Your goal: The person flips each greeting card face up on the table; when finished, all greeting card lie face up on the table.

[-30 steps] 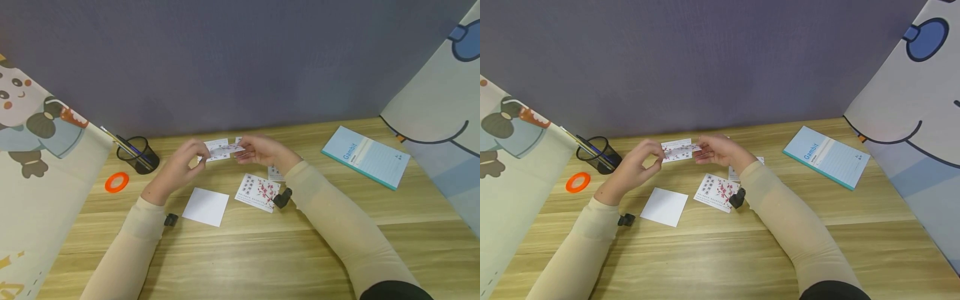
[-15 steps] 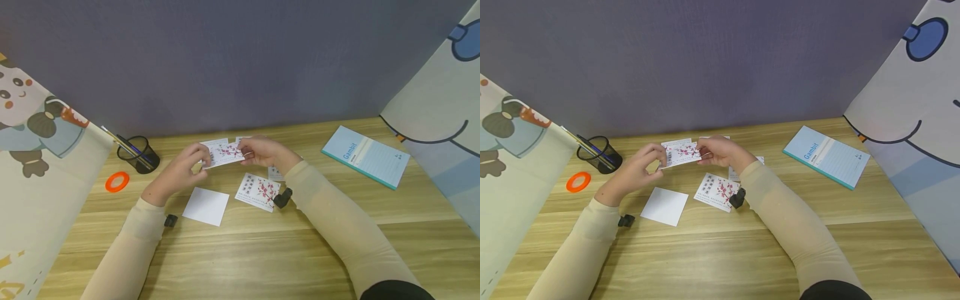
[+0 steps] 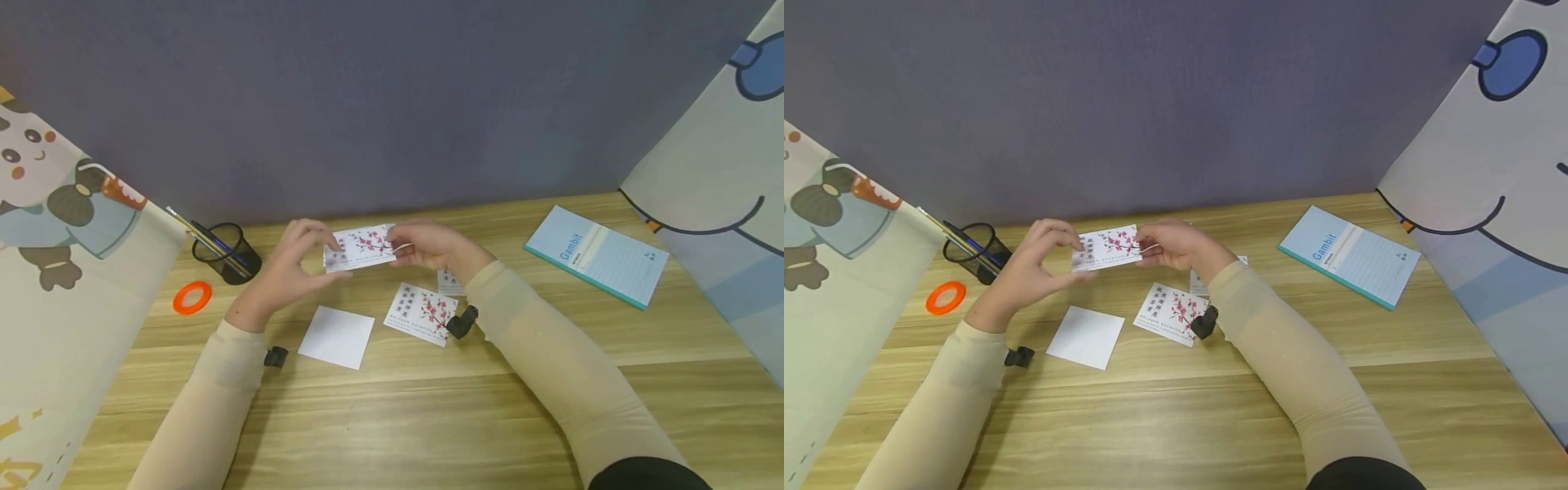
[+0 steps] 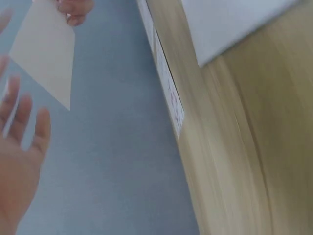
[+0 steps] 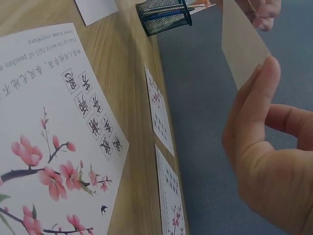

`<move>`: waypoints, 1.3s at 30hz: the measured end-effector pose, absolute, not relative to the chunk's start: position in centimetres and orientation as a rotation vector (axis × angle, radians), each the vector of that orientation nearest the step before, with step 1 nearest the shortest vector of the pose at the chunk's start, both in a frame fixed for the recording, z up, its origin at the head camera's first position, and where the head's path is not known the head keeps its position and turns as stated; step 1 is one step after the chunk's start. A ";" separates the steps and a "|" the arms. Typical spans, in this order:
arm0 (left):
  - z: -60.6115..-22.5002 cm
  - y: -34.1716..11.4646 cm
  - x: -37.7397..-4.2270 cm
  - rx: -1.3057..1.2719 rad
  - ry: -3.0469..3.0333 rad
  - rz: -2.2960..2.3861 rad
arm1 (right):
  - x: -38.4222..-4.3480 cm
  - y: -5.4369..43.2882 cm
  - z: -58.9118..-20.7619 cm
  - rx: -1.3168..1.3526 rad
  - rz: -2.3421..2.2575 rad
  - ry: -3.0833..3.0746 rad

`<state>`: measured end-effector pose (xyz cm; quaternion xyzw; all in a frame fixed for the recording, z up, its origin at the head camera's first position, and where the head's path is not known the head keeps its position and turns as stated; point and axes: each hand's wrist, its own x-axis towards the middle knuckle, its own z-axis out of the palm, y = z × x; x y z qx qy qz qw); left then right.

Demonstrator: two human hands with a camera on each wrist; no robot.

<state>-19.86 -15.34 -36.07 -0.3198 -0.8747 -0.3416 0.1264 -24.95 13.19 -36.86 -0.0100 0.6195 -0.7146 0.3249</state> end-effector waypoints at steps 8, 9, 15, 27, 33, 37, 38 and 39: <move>-35.3 -15.6 -20.5 -0.174 -2.672 -1.493 | -24.6 12.9 -36.5 -0.044 -1.848 1.649; -35.2 -15.7 -20.6 -0.116 -2.714 -1.584 | -24.6 12.9 -36.5 -0.047 -1.840 1.661; -35.5 -16.1 -21.2 0.016 -2.931 -1.864 | -24.5 12.5 -36.6 -0.076 -1.806 1.719; -37.4 -16.5 -22.2 0.141 -2.950 -1.933 | -24.5 10.8 -38.0 -0.069 -1.685 1.847; -38.5 -16.7 -22.5 0.165 -2.995 -1.888 | -24.3 10.1 -39.0 -0.056 -1.562 1.951; -39.2 -16.7 -22.5 0.129 -3.038 -1.864 | -24.3 9.7 -39.4 -0.056 -1.470 2.036; -39.2 -16.7 -22.4 0.122 -3.050 -1.855 | -24.2 9.7 -39.5 -0.061 -1.449 2.057; -39.3 -16.7 -22.4 0.114 -3.057 -1.852 | -24.2 9.7 -39.5 -0.065 -1.432 2.075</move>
